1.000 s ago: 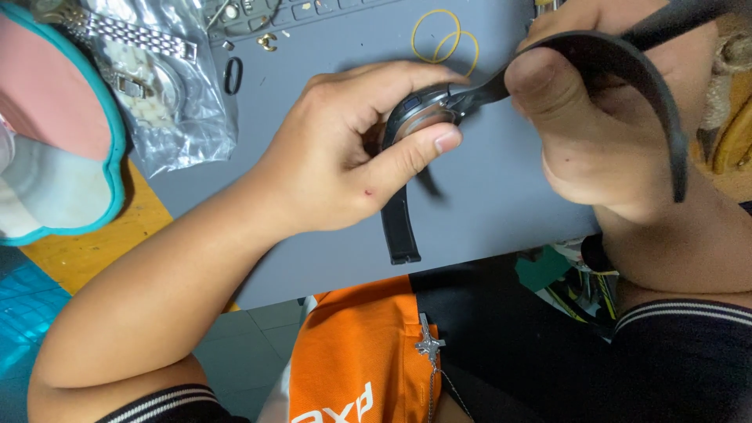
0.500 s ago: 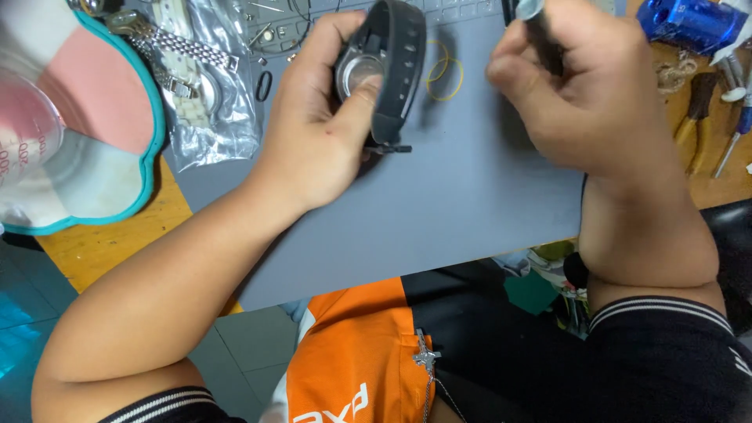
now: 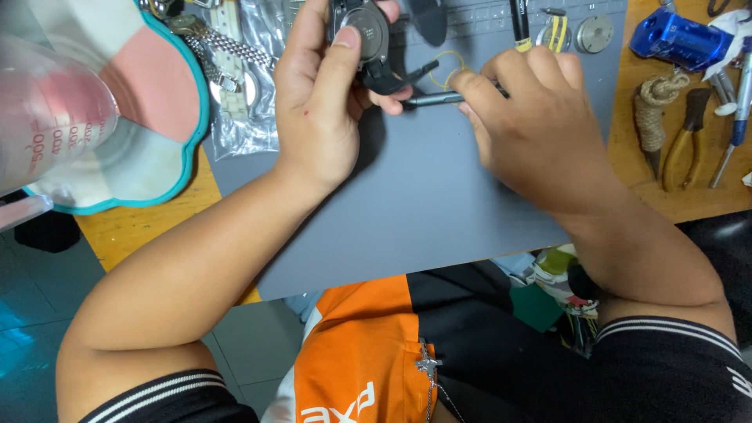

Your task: The person uses a thin metal tool to remove the pins from a watch strap and then reinserts a pin to attach a metal buckle by hand and with tweezers.

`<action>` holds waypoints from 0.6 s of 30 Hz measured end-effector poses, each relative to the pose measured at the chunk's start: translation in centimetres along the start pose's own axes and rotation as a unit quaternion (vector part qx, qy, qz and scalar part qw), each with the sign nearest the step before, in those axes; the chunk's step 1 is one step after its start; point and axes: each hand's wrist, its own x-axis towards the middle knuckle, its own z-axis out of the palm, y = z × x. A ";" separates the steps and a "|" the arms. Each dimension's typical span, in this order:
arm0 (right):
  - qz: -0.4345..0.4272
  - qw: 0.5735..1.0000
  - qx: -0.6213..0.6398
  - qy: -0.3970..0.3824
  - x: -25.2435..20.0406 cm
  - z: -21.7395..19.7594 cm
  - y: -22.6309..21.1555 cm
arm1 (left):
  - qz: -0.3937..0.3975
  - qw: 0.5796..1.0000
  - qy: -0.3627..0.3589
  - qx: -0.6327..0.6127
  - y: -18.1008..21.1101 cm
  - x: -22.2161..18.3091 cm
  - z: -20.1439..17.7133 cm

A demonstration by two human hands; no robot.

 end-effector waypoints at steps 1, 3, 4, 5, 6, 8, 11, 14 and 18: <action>0.000 1.000 0.001 0.002 0.1 -0.5 -0.2 | 0.001 1.000 0.000 0.002 -0.1 0.1 -0.2; -0.005 1.000 0.019 0.002 0.2 -1.3 -0.5 | -0.039 0.998 0.029 -0.045 -0.5 0.4 -0.5; -0.005 1.000 0.020 0.004 0.3 -2.8 -0.8 | -0.039 0.998 0.029 -0.043 -0.7 0.4 -0.7; -0.065 0.973 0.219 0.004 0.5 -4.3 -1.0 | -0.068 0.993 0.045 -0.081 -0.9 0.5 -0.8; -0.123 0.905 0.408 0.006 0.6 -5.8 -1.2 | -0.097 0.986 0.061 -0.119 -1.2 0.6 -0.9; -0.169 0.885 0.429 0.065 -1.4 -6.3 -1.3 | -0.101 0.988 0.055 -0.107 -1.1 0.5 -0.8; -0.239 0.868 0.396 0.179 -1.4 -6.8 -1.6 | -0.099 0.989 0.038 -0.098 -1.2 0.5 -0.8; -0.196 0.875 0.387 0.212 -1.2 -7.2 -2.5 | -0.096 0.990 0.045 -0.095 -1.2 0.6 -0.9; -0.079 0.876 0.447 0.163 -1.9 -7.9 -3.0 | -0.101 0.989 0.066 -0.083 -1.2 0.5 -0.6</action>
